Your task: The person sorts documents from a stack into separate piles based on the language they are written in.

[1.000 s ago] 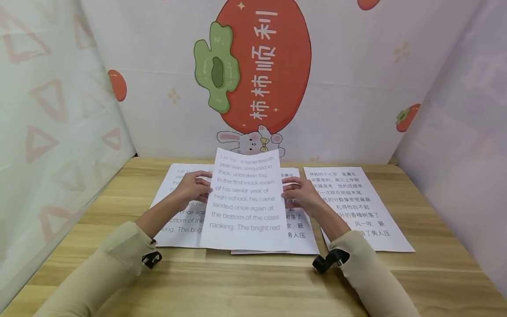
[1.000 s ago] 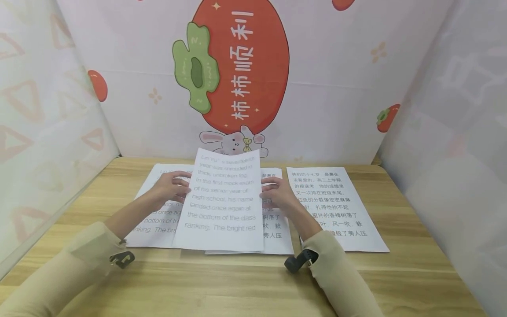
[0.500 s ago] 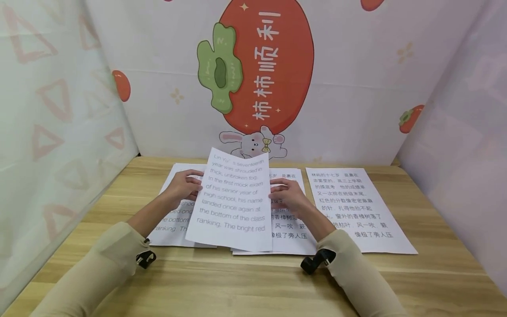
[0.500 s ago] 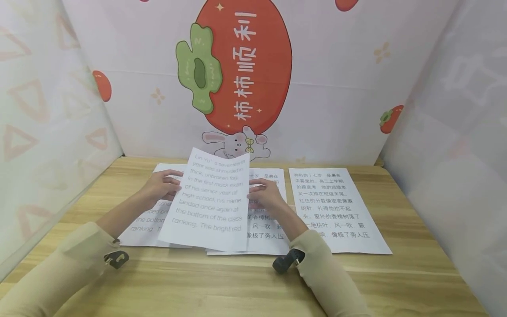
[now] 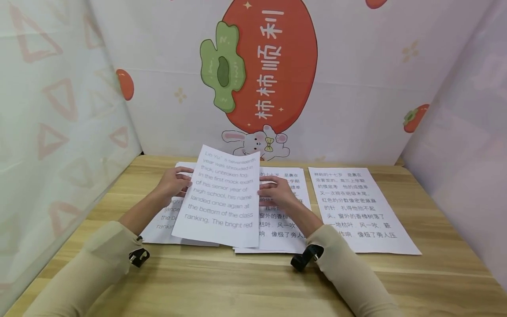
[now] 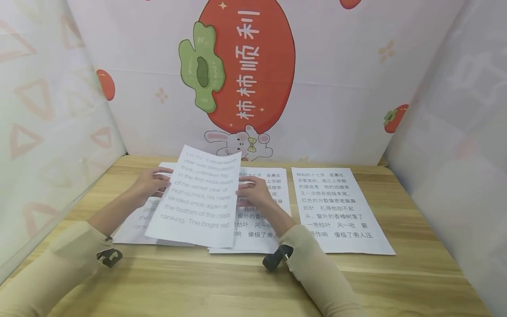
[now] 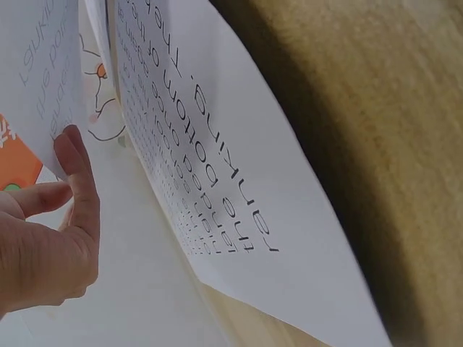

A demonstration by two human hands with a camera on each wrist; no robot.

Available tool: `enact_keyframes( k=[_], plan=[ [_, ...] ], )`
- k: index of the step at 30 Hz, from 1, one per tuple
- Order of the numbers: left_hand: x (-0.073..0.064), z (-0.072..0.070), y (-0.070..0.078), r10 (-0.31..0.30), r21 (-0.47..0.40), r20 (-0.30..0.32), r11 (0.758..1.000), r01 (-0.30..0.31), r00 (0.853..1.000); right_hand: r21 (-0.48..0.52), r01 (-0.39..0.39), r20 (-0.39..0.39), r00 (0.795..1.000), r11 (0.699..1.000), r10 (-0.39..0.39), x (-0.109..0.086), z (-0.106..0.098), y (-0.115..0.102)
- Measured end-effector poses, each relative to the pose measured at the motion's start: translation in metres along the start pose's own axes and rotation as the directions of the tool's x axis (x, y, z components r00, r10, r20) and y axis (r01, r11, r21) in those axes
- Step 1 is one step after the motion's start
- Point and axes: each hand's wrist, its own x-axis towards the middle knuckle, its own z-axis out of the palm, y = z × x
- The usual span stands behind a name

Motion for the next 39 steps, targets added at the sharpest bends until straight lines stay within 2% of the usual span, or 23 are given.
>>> enact_keyframes(
  k=[13,18,27,33,39],
  plan=[
    [-0.001,-0.011,-0.009,-0.073,0.026,-0.051,0.997,0.074,0.996,0.052,-0.011,0.084,0.996,0.999,0.007,0.004,0.017,0.006],
    [-0.002,-0.018,-0.012,-0.084,0.017,-0.076,0.996,0.086,0.994,0.085,-0.023,0.122,0.992,0.996,0.013,0.002,0.024,0.003],
    [-0.006,-0.033,-0.020,-0.097,-0.029,-0.110,0.995,0.094,0.989,0.169,0.004,0.225,0.973,0.986,-0.042,0.002,0.036,0.004],
    [-0.008,-0.040,-0.025,-0.084,-0.031,-0.132,0.996,0.081,0.988,0.173,0.030,0.243,0.967,0.984,-0.073,0.003,0.045,0.006],
    [-0.011,-0.042,-0.026,-0.126,-0.013,-0.179,0.992,0.125,0.976,0.160,0.042,0.268,0.960,0.986,-0.085,0.004,0.054,0.007]
  ],
)
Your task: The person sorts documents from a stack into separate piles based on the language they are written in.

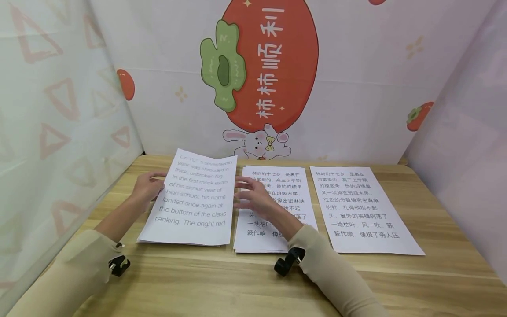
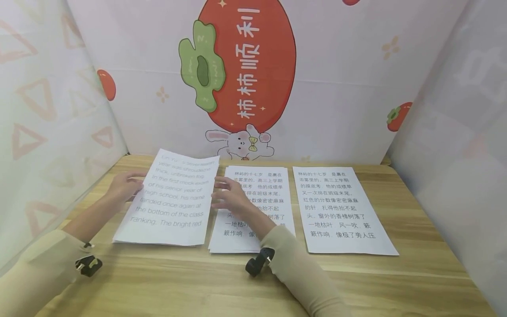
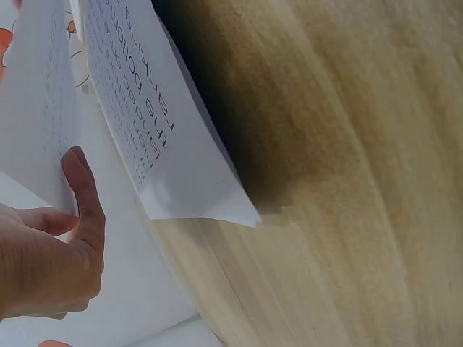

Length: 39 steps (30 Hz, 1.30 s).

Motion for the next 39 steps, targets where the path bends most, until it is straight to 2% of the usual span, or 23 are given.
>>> enact_keyframes(
  k=[7,17,29,39],
  plan=[
    [0.000,-0.003,-0.001,0.005,0.007,-0.007,1.000,-0.005,1.000,-0.008,-0.017,0.046,0.999,1.000,0.018,0.001,0.007,0.001],
    [0.001,-0.002,-0.001,0.035,0.003,0.058,0.999,-0.035,0.998,-0.004,-0.054,0.056,0.997,0.999,0.055,-0.002,0.013,0.000],
    [0.004,0.001,0.004,0.017,0.008,0.073,1.000,-0.018,0.997,0.005,-0.051,0.092,0.994,0.999,0.051,-0.006,0.012,-0.001],
    [-0.003,0.005,0.005,0.076,0.049,0.020,0.996,-0.077,0.997,-0.083,-0.049,0.042,0.998,0.995,0.053,-0.015,0.000,-0.003]
  ],
)
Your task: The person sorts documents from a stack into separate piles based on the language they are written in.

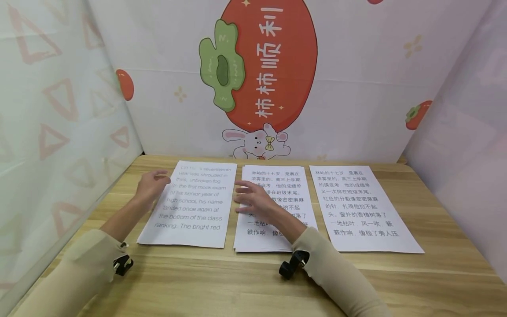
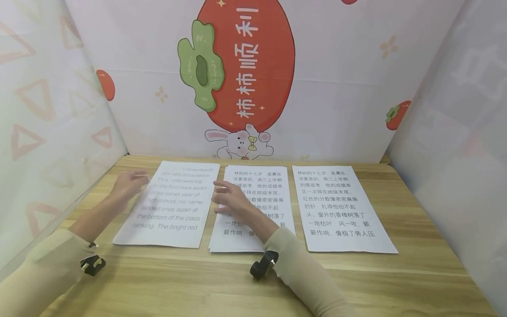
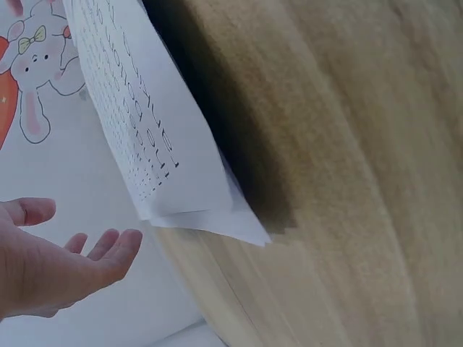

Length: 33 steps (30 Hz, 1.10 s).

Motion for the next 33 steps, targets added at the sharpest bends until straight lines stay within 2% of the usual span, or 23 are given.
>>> enact_keyframes(
  k=[5,15,19,27,33],
  plan=[
    [-0.005,0.008,0.005,0.028,-0.009,0.020,1.000,-0.027,0.999,-0.075,0.035,-0.022,0.999,0.997,-0.036,-0.007,-0.009,-0.001],
    [-0.019,0.037,0.020,0.076,-0.049,0.150,0.996,-0.070,0.986,-0.256,0.058,-0.102,0.991,0.965,-0.087,-0.027,-0.039,-0.006],
    [-0.023,0.049,0.026,0.079,-0.077,0.209,0.995,-0.064,0.975,-0.299,0.047,-0.121,0.989,0.953,-0.087,-0.035,-0.057,-0.007],
    [-0.028,0.071,0.035,0.090,-0.112,0.306,0.992,-0.058,0.948,-0.420,0.023,-0.142,0.986,0.907,-0.091,-0.056,-0.086,-0.013],
    [-0.032,0.088,0.039,0.092,-0.149,0.356,0.988,-0.040,0.930,-0.415,0.020,-0.144,0.986,0.910,-0.087,-0.069,-0.099,-0.019]
  ],
)
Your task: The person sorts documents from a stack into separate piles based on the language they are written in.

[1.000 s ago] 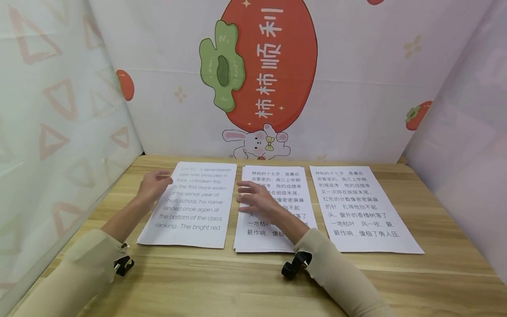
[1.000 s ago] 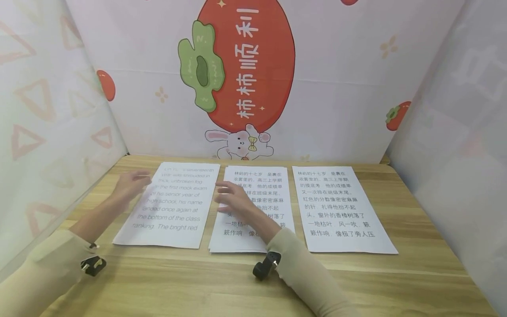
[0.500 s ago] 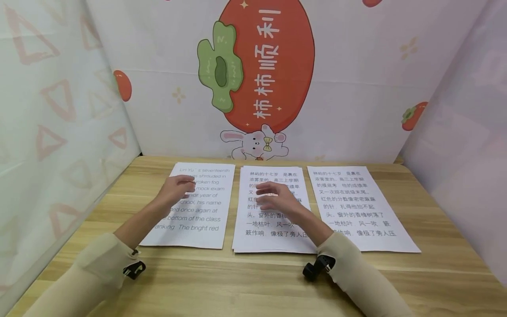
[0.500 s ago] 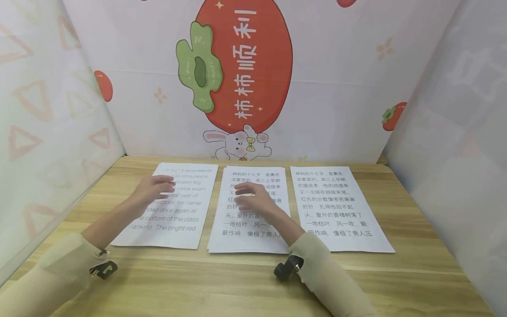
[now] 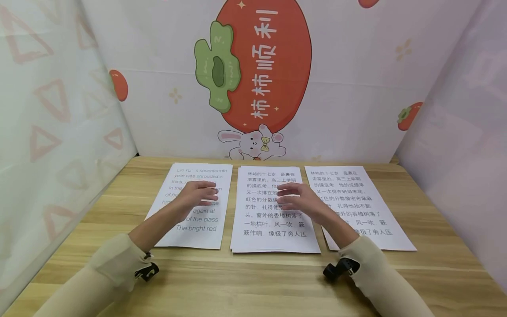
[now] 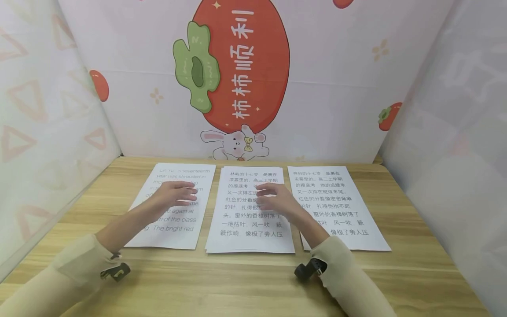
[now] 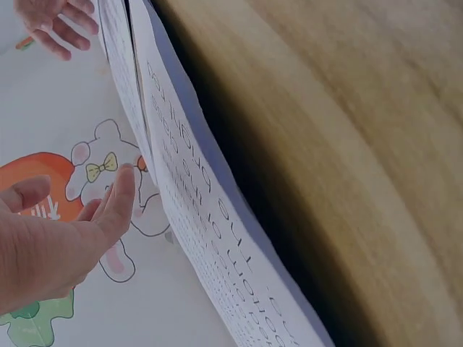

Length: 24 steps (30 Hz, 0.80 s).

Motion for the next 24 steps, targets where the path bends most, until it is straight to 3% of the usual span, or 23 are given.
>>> enact_keyframes(
  k=[11,19,24],
  plan=[
    [0.004,0.024,0.002,-0.044,-0.031,0.086,0.998,0.047,0.995,0.076,-0.039,-0.120,0.992,0.996,0.048,-0.012,-0.022,0.005],
    [0.005,0.037,0.002,-0.066,-0.077,0.100,0.994,0.074,0.993,0.056,-0.094,-0.262,0.959,0.994,0.105,-0.016,-0.031,0.009],
    [0.006,0.040,0.003,-0.080,-0.090,0.111,0.992,0.090,0.991,0.088,-0.123,-0.290,0.946,0.989,0.144,-0.019,-0.037,0.013]
  ],
)
